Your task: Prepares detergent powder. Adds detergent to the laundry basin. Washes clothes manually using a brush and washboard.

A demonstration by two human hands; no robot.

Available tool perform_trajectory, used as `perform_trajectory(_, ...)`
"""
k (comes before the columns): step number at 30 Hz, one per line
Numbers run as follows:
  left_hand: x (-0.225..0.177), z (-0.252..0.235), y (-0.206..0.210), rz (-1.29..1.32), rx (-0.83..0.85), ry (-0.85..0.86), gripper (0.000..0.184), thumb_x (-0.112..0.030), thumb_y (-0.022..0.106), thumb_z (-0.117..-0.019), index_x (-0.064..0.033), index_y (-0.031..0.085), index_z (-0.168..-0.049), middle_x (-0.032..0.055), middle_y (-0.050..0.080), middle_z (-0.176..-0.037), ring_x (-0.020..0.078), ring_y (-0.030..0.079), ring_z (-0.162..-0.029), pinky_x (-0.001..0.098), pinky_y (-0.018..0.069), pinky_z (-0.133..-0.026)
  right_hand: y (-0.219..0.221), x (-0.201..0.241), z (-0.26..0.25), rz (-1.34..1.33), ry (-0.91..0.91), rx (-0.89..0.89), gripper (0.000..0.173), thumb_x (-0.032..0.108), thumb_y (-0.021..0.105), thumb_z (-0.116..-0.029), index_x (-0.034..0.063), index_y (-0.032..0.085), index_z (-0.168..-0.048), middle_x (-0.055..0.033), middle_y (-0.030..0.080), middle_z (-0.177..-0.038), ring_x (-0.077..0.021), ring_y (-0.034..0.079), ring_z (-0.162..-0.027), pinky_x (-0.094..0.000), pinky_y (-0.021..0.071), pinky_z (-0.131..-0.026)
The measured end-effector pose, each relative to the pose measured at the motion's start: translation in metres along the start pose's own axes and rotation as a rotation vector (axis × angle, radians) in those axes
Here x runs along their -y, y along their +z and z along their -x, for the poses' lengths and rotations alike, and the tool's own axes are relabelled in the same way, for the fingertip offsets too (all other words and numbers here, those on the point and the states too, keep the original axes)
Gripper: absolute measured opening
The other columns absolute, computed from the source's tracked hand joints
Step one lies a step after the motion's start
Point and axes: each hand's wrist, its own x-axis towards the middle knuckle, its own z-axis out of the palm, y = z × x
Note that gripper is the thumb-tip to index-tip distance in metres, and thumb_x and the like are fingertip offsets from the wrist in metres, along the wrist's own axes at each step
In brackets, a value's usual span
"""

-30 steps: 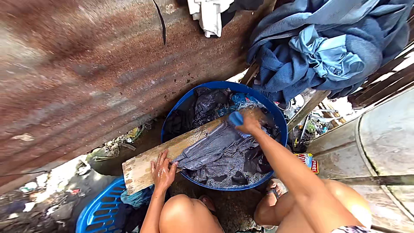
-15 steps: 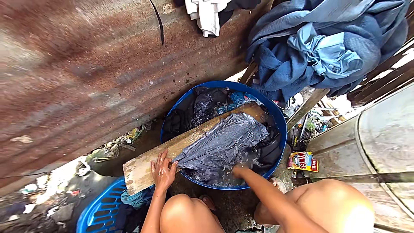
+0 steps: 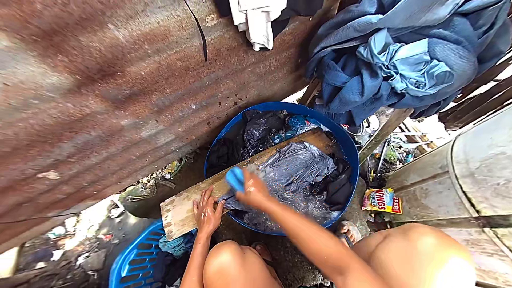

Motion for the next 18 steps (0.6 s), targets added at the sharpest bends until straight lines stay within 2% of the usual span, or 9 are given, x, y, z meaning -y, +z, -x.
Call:
perform_trajectory(2, 0.001, 0.001, -0.002, -0.010, -0.020, 0.014, 0.042, -0.016, 0.053, -0.0971, 0.0081, 0.063, -0.130, 0.0244, 0.043, -0.157, 0.0422, 0.029, -0.152, 0.0663, 0.0042, -0.123, 0.040, 0.017, 0.007, 0.157, -0.117, 0.055, 0.077, 0.023, 0.068, -0.0957, 0.0079, 0.032, -0.162, -0.0300, 0.051, -0.147, -0.0459, 0.053, -0.133, -0.0595, 0.0477, -0.105)
perform_trajectory(3, 0.001, 0.001, -0.002, -0.012, -0.026, 0.023, 0.043, -0.017, 0.053, -0.0968, 0.0086, 0.063, -0.130, 0.0245, 0.043, -0.157, 0.0428, 0.030, -0.152, 0.0669, 0.0049, -0.122, 0.041, 0.015, 0.010, 0.218, -0.146, 0.051, 0.072, 0.022, 0.065, -0.0978, 0.0098, 0.034, -0.161, -0.0304, 0.051, -0.147, -0.0470, 0.053, -0.134, -0.0600, 0.0469, -0.105)
perform_trajectory(5, 0.003, 0.002, -0.001, -0.006, -0.020, 0.032, 0.035, -0.023, 0.054, -0.0981, 0.0082, 0.069, -0.106, 0.0239, 0.044, -0.157, 0.0420, 0.030, -0.152, 0.0670, 0.0058, -0.122, 0.004, -0.013, 0.005, 0.292, -0.028, -0.041, 0.061, 0.024, 0.061, -0.1004, 0.0124, 0.043, -0.157, -0.0266, 0.057, -0.144, -0.0444, 0.057, -0.132, -0.0616, 0.0488, -0.103)
perform_trajectory(6, 0.003, 0.001, -0.001, -0.008, -0.013, 0.028, 0.035, -0.024, 0.055, -0.0985, 0.0074, 0.070, -0.101, 0.0233, 0.043, -0.157, 0.0417, 0.029, -0.152, 0.0665, 0.0060, -0.122, -0.028, -0.037, -0.001, 0.305, 0.077, -0.103, 0.062, 0.025, 0.061, -0.1015, 0.0122, 0.041, -0.159, -0.0277, 0.055, -0.145, -0.0462, 0.056, -0.131, -0.0643, 0.0486, -0.101)
perform_trajectory(9, 0.001, -0.002, 0.001, -0.016, -0.010, 0.027, 0.035, -0.024, 0.055, -0.0984, 0.0069, 0.070, -0.100, 0.0235, 0.042, -0.158, 0.0419, 0.028, -0.153, 0.0668, 0.0048, -0.122, -0.126, -0.122, -0.018, 0.338, 0.404, -0.399, 0.073, 0.027, 0.066, -0.0974, 0.0098, 0.034, -0.161, -0.0362, 0.050, -0.144, -0.0554, 0.056, -0.126, -0.0710, 0.0496, -0.093)
perform_trajectory(11, 0.001, -0.003, 0.002, -0.024, -0.009, 0.025, 0.035, -0.025, 0.054, -0.0982, 0.0060, 0.070, -0.101, 0.0234, 0.042, -0.158, 0.0419, 0.027, -0.153, 0.0672, 0.0037, -0.122, -0.144, -0.138, -0.027, 0.291, 0.542, -0.517, 0.080, 0.024, 0.067, -0.0955, 0.0074, 0.027, -0.162, -0.0395, 0.046, -0.146, -0.0591, 0.054, -0.125, -0.0716, 0.0492, -0.093)
perform_trajectory(14, -0.001, -0.004, 0.003, -0.036, 0.008, 0.012, 0.033, -0.024, 0.053, -0.0998, 0.0057, 0.069, -0.102, 0.0225, 0.041, -0.159, 0.0413, 0.026, -0.153, 0.0667, 0.0032, -0.122, -0.052, -0.073, -0.024, 0.252, 0.331, -0.462, 0.074, 0.031, 0.065, -0.0977, 0.0017, 0.032, -0.157, -0.0348, 0.059, -0.131, -0.0507, 0.064, -0.113, -0.0644, 0.0550, -0.088)
perform_trajectory(16, 0.000, -0.003, 0.001, -0.033, 0.006, 0.020, 0.032, -0.020, 0.053, -0.0993, 0.0062, 0.069, -0.109, 0.0220, 0.041, -0.159, 0.0414, 0.028, -0.153, 0.0676, 0.0036, -0.122, 0.032, -0.015, -0.008, 0.221, 0.042, -0.215, 0.067, 0.026, 0.062, -0.0984, 0.0054, 0.040, -0.158, -0.0302, 0.061, -0.135, -0.0460, 0.061, -0.123, -0.0602, 0.0515, -0.099)
perform_trajectory(18, 0.003, 0.000, -0.001, -0.022, -0.004, 0.032, 0.037, -0.018, 0.052, -0.0978, 0.0069, 0.069, -0.118, 0.0220, 0.042, -0.158, 0.0417, 0.029, -0.152, 0.0686, 0.0038, -0.122, 0.044, 0.012, 0.006, 0.236, -0.081, 0.011, 0.064, 0.021, 0.060, -0.1015, 0.0122, 0.037, -0.161, -0.0314, 0.054, -0.144, -0.0490, 0.053, -0.133, -0.0613, 0.0464, -0.104)
